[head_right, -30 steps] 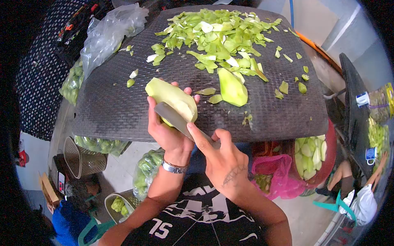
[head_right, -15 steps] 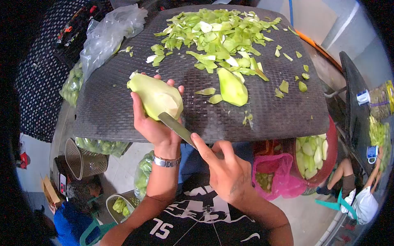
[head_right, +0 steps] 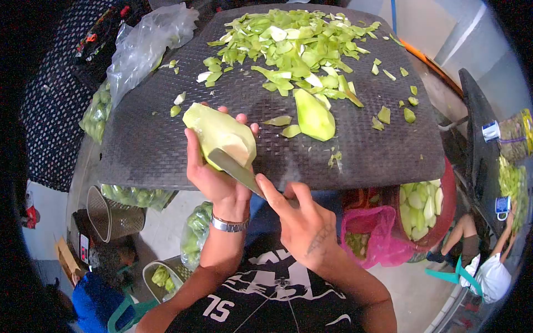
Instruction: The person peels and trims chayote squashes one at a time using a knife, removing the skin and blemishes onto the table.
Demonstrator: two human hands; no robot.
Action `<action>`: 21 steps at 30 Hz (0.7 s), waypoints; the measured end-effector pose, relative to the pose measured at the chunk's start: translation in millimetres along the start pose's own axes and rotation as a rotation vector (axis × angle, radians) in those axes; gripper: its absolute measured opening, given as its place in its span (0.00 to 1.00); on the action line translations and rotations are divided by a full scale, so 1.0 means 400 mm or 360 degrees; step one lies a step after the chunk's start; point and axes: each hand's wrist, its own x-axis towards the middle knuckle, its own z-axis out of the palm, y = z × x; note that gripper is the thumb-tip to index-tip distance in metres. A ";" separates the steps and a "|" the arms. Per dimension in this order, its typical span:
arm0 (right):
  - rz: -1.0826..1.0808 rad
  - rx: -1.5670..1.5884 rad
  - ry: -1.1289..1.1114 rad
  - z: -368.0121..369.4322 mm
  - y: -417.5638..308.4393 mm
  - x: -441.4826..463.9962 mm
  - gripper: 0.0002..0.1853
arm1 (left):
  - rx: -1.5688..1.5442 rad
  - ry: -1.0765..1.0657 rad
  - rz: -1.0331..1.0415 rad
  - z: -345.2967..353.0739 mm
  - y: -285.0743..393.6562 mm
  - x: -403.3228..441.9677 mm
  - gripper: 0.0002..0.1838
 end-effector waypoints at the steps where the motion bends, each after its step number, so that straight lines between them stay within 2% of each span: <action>1: 0.0006 -0.0033 0.0003 0.002 0.003 0.000 0.42 | -0.0010 -0.0001 0.0039 -0.008 0.001 0.015 0.29; 10: 0.0033 0.0063 0.0048 0.015 0.020 0.019 0.39 | 0.0075 0.0166 0.0046 0.020 -0.027 -0.011 0.28; 13: 0.0020 -0.0002 -0.0035 0.002 0.006 -0.002 0.38 | -0.0021 0.0041 0.0091 -0.009 -0.001 0.033 0.28; 16: 0.0000 -0.0107 -0.0114 -0.009 0.000 -0.001 0.41 | 0.0129 0.0115 0.0131 0.013 0.013 0.031 0.29; 21: -0.0001 -0.0177 -0.0182 -0.002 0.003 -0.001 0.27 | 0.0174 0.0071 0.0129 0.013 0.011 0.024 0.29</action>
